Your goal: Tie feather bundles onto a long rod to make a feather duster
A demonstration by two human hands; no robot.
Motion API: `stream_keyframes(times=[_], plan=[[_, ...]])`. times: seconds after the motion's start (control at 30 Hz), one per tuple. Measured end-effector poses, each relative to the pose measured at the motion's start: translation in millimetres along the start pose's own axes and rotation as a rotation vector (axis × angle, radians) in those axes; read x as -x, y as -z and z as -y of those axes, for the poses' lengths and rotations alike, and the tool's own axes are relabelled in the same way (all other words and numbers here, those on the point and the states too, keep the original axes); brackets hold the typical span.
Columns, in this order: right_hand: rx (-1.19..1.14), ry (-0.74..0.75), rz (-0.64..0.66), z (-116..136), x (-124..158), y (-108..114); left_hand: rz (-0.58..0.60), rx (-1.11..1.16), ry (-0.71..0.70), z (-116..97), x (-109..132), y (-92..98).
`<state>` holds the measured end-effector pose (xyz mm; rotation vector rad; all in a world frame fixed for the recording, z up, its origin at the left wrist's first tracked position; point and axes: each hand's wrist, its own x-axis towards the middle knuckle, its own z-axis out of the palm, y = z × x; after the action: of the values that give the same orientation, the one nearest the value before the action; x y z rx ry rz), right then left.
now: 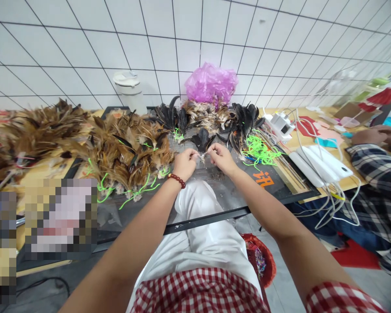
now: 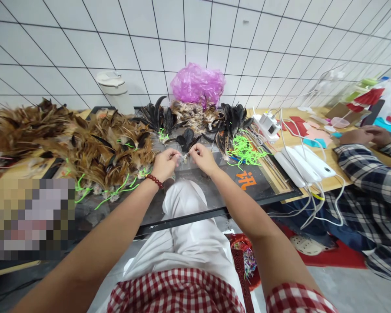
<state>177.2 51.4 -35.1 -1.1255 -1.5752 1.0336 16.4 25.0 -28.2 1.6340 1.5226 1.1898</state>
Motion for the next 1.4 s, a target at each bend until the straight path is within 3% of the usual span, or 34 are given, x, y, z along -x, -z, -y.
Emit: stream_keyframes(times=[0.13,0.3,0.5,0.67,0.8,1.1,1.2,1.3,1.4], plan=[[-0.224,0.155,0.108,12.7,7.0,-3.4,0.003,0.34,0.224,-0.8,-3.7,-1.7],[-0.401,0.019,0.259,19.0,11.2,-9.0,-0.027,0.458,0.294,-4.2,-5.1,-0.2],[-0.459,0.009,0.16,12.9,4.5,-12.9,0.16,0.904,0.311,-21.2,4.7,3.2],[-0.495,0.009,-0.012,14.3,1.2,-14.4,0.349,0.972,0.23,-30.1,12.5,3.9],[-0.519,-0.015,0.006,14.3,1.7,-15.2,0.418,0.986,0.191,-29.2,14.0,4.2],[-0.446,0.053,-0.119,26.3,-0.4,-7.4,0.433,1.063,0.238,-37.1,16.2,3.5],[-0.27,0.182,-0.059,26.7,3.9,-2.9,0.269,1.057,0.283,-35.4,15.0,1.1],[-0.026,0.301,0.004,24.4,9.6,0.2,0.075,0.99,0.43,-29.5,11.2,-2.6],[0.097,0.374,0.033,22.6,13.1,1.7,0.172,0.913,0.54,-24.3,7.9,-3.6]])
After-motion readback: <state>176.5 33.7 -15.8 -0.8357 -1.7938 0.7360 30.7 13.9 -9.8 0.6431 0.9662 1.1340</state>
